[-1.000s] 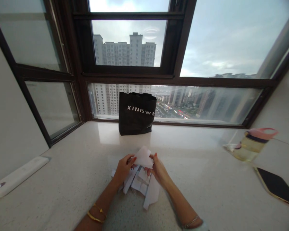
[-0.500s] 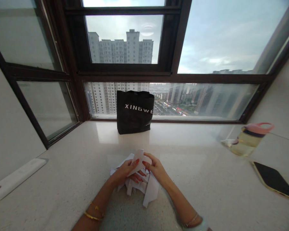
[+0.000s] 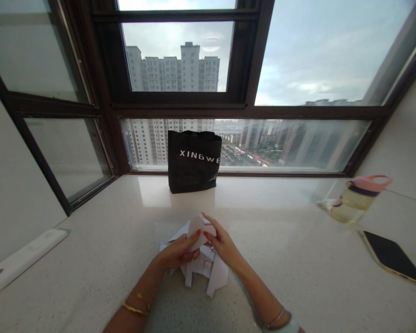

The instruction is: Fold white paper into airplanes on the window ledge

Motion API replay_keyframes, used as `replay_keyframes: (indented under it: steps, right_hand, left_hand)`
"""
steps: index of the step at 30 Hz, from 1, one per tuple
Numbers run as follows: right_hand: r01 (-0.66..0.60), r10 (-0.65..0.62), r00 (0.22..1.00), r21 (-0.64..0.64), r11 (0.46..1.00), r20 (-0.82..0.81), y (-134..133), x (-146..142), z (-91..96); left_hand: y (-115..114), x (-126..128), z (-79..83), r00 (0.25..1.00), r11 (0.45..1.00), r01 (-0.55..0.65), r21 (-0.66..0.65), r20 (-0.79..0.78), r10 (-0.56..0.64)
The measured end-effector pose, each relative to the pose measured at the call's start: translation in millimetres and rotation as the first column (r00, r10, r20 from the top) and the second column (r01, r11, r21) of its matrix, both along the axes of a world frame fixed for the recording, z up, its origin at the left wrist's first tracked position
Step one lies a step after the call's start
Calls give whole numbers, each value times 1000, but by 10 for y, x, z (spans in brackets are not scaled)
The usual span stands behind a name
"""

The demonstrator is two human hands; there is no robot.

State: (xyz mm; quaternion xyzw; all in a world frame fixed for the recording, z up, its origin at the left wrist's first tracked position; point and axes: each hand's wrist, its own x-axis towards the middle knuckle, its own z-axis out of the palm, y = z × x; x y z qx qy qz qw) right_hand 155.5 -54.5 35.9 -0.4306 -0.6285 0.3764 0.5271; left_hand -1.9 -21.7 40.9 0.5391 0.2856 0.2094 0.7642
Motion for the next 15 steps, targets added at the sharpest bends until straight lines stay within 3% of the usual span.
replay_keyframes:
  steps: [3,7,11,15]
  right_hand:
    - [179,-206,956,144,973,210,-28,90,128]
    - [230,-271,881,150,962,388,-53,278,176]
    - [333,-345,865,99,938,365,-6,395,127]
    - [259,-253,933,8,966,255,89,233,137]
  left_hand:
    - [38,11,1,993,993,-115,14,16,115]
    - [93,-5,26,956,956,-291,14,43,291]
    - [143,-63,58,912,917,-399,-3,100,397]
    - [103,-55,53,953,952,-300,60,66,296]
